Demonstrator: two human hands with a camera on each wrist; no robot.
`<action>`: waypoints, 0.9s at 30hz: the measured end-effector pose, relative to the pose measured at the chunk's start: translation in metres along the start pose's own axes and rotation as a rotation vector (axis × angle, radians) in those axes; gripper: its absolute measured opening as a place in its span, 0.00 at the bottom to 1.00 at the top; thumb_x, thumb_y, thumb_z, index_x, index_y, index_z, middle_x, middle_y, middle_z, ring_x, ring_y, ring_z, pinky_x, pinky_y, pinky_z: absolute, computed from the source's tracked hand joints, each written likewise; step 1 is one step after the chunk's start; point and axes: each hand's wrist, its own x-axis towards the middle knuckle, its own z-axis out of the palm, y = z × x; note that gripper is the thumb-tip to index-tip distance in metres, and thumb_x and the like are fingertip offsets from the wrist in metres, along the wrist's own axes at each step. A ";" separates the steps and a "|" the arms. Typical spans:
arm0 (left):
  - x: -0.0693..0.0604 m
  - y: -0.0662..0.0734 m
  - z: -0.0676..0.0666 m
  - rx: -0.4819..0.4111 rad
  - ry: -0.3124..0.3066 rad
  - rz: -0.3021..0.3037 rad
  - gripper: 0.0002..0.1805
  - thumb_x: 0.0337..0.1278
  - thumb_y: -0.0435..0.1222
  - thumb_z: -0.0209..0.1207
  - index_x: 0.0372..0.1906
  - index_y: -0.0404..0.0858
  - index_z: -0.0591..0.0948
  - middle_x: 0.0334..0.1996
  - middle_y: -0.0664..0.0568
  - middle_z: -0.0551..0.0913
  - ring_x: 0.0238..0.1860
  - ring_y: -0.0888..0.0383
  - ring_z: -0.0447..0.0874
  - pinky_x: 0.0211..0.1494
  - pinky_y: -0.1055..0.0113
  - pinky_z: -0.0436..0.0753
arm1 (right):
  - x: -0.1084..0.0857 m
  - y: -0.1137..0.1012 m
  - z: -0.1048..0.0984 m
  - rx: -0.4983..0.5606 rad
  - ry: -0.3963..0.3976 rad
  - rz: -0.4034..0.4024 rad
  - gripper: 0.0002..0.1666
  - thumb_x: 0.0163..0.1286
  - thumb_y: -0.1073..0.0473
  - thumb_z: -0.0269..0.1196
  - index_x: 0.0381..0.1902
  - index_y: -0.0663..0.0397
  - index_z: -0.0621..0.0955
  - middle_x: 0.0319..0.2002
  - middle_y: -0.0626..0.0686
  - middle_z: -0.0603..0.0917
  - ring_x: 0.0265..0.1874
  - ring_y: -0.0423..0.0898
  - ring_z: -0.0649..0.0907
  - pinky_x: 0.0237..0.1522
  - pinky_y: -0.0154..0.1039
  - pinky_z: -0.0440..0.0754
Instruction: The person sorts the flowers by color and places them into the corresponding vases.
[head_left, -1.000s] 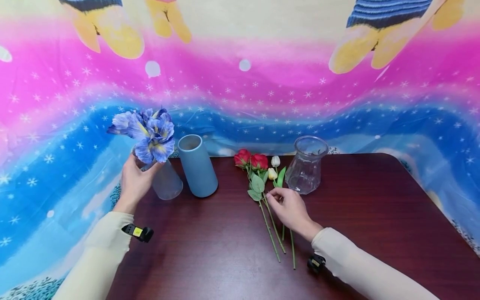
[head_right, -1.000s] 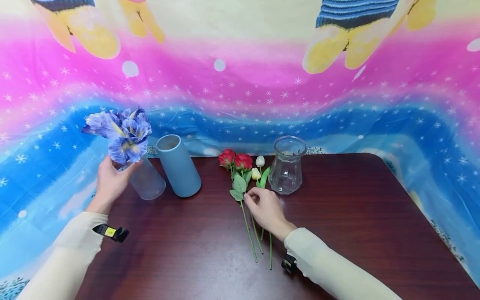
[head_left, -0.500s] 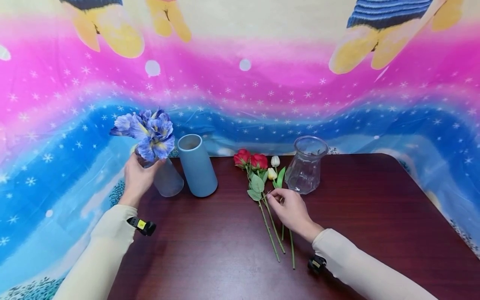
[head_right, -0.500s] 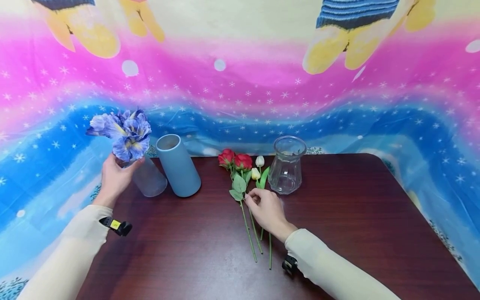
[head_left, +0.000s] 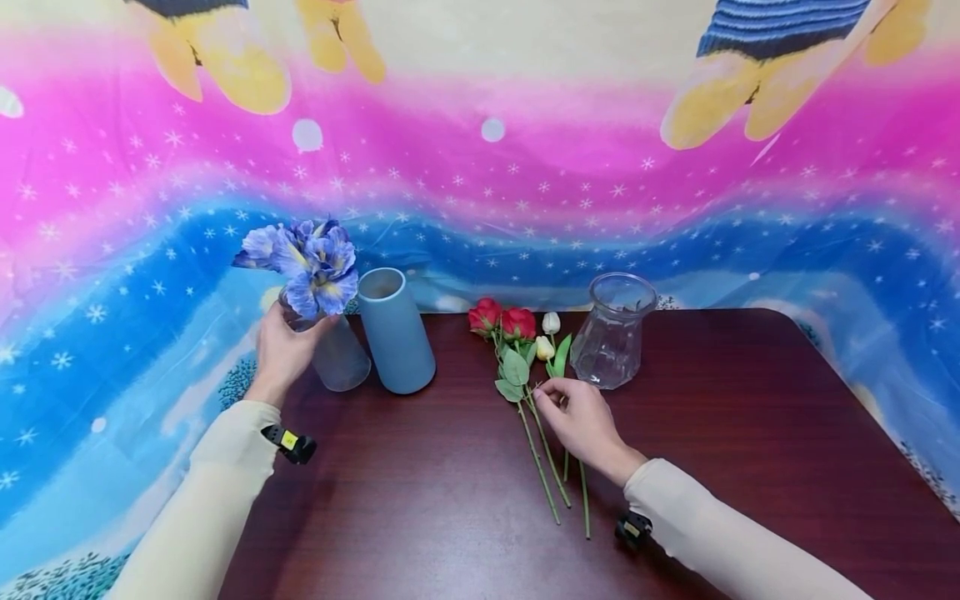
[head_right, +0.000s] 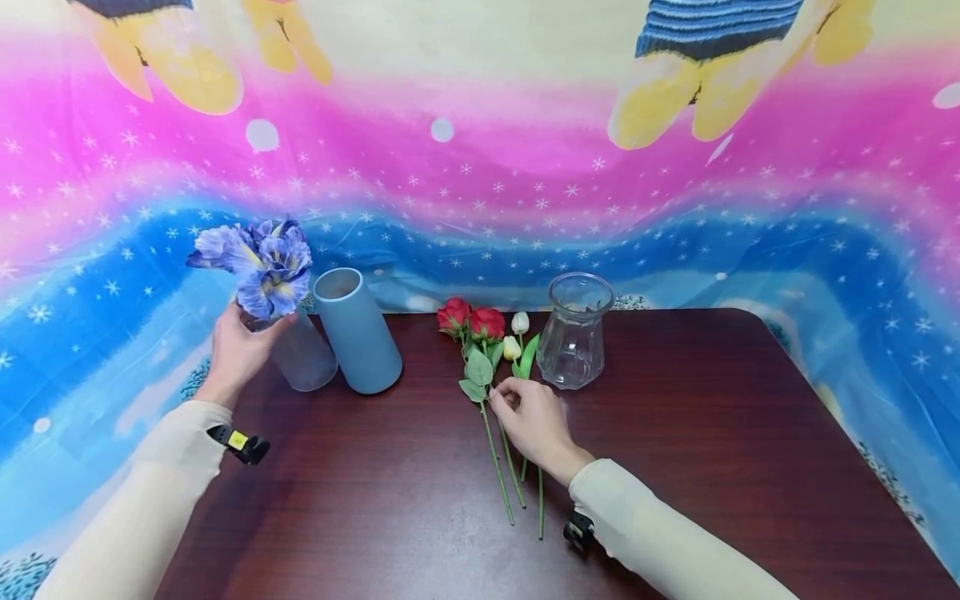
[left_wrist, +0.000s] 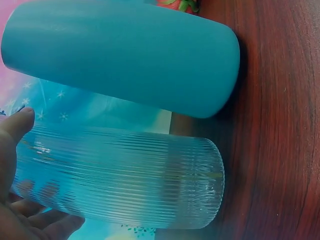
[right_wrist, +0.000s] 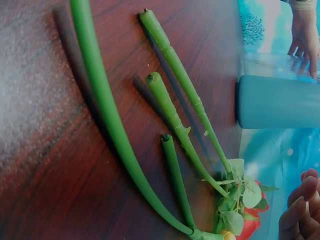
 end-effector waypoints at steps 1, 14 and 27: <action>0.000 0.000 0.001 -0.007 -0.002 0.001 0.48 0.54 0.63 0.66 0.71 0.38 0.67 0.65 0.39 0.77 0.66 0.42 0.76 0.67 0.44 0.75 | 0.000 0.000 0.000 0.001 -0.001 0.001 0.08 0.70 0.58 0.63 0.35 0.53 0.88 0.20 0.43 0.80 0.14 0.36 0.69 0.22 0.33 0.68; 0.000 -0.004 0.005 -0.045 -0.004 -0.029 0.45 0.55 0.59 0.67 0.72 0.40 0.67 0.67 0.41 0.76 0.67 0.42 0.75 0.67 0.44 0.75 | 0.000 0.002 -0.001 0.005 -0.010 0.006 0.09 0.71 0.57 0.63 0.36 0.53 0.88 0.20 0.43 0.79 0.15 0.36 0.70 0.23 0.34 0.69; -0.003 -0.003 0.003 -0.041 -0.086 -0.028 0.53 0.58 0.59 0.65 0.79 0.42 0.53 0.73 0.39 0.67 0.73 0.39 0.67 0.72 0.40 0.69 | 0.000 0.003 -0.001 0.017 -0.015 0.012 0.08 0.71 0.58 0.63 0.36 0.52 0.88 0.21 0.44 0.81 0.13 0.36 0.69 0.22 0.34 0.69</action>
